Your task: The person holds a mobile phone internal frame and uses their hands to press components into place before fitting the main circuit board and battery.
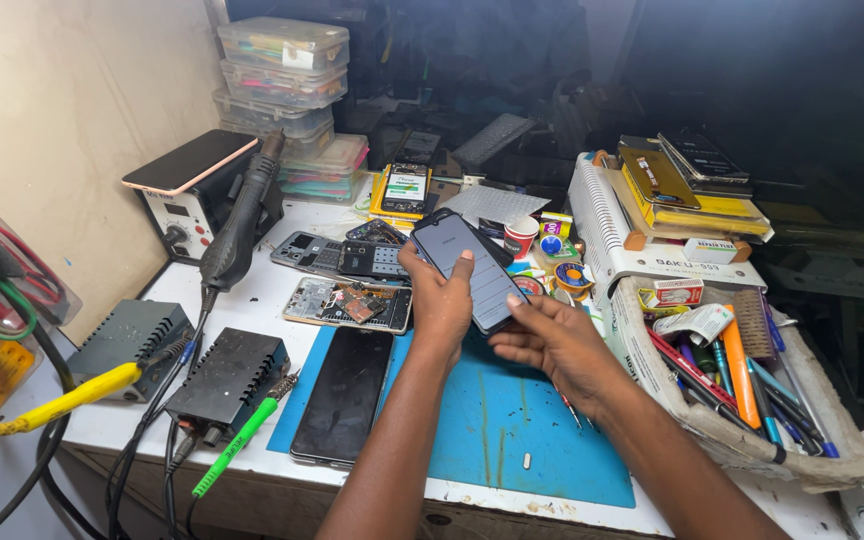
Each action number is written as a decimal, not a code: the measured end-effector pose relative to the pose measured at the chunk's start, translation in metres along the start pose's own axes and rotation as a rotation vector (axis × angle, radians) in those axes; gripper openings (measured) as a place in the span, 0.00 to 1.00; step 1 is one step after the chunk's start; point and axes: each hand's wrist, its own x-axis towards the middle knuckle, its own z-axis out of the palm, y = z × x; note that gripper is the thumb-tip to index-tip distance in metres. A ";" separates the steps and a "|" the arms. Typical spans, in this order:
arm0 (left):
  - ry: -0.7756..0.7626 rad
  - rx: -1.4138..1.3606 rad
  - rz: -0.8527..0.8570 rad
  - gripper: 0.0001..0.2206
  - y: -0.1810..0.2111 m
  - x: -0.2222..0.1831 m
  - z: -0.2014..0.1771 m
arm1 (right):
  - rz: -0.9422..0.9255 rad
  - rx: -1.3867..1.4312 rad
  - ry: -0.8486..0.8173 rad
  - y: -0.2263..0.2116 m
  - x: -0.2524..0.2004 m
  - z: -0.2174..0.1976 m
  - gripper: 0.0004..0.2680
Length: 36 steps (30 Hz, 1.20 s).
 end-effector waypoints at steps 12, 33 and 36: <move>-0.050 0.051 -0.012 0.32 0.010 -0.007 0.003 | -0.072 -0.118 0.062 -0.001 -0.003 0.009 0.19; -0.115 -0.476 -0.037 0.19 0.006 0.008 -0.006 | -0.221 -0.038 -0.095 0.033 0.024 -0.021 0.13; -0.113 -0.505 -0.092 0.18 0.009 0.005 -0.009 | -0.245 -0.046 -0.112 0.024 0.016 -0.020 0.15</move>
